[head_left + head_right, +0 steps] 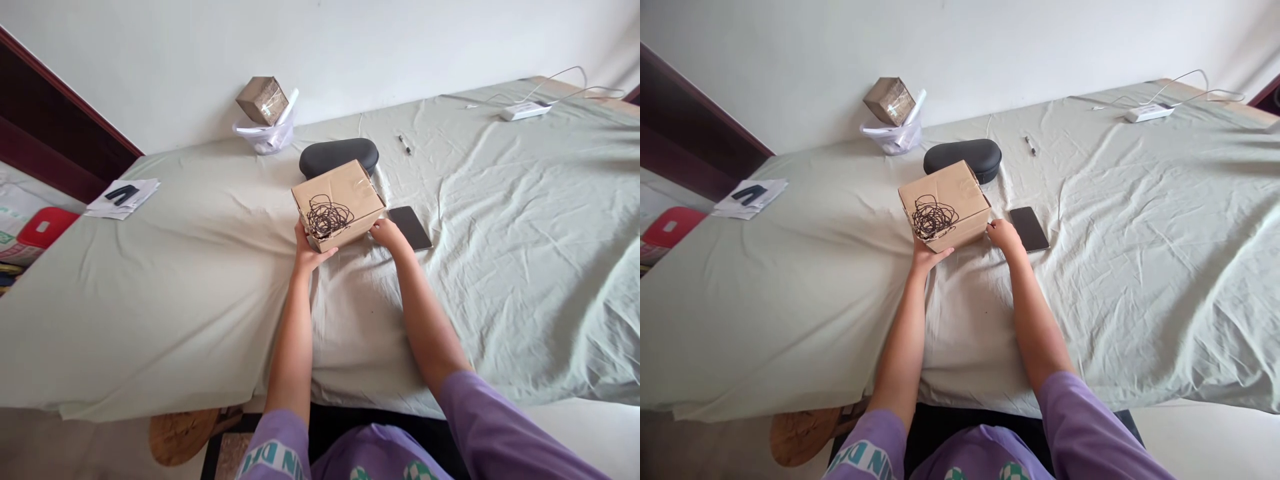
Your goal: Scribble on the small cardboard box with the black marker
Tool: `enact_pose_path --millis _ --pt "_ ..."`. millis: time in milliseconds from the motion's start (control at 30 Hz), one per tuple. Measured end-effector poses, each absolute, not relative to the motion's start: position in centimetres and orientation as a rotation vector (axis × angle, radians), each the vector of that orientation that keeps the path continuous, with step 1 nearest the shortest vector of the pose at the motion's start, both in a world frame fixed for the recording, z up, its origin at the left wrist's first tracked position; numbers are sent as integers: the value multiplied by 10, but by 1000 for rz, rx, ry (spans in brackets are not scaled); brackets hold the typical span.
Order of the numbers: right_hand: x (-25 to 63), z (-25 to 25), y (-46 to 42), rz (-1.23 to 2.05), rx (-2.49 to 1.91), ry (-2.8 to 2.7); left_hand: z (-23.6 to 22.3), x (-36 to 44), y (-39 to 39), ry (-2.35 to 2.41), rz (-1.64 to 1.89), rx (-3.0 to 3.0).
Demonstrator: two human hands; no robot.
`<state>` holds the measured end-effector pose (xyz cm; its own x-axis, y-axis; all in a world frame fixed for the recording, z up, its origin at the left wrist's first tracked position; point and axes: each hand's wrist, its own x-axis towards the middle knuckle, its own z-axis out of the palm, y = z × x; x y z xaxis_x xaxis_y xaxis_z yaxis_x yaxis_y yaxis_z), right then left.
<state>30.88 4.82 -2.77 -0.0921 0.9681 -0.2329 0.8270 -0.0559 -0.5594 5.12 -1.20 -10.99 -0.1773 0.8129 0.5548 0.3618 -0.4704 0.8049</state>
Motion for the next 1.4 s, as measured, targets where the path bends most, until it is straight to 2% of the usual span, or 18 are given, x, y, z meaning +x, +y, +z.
enact_pose_path --millis 500,1400 --pt "304 -42 47 798 -1880 -1896 -105 53 -14 1332 1691 1772" --pt "300 -25 36 817 -2026 -1877 -101 56 -13 1352 1656 1689"
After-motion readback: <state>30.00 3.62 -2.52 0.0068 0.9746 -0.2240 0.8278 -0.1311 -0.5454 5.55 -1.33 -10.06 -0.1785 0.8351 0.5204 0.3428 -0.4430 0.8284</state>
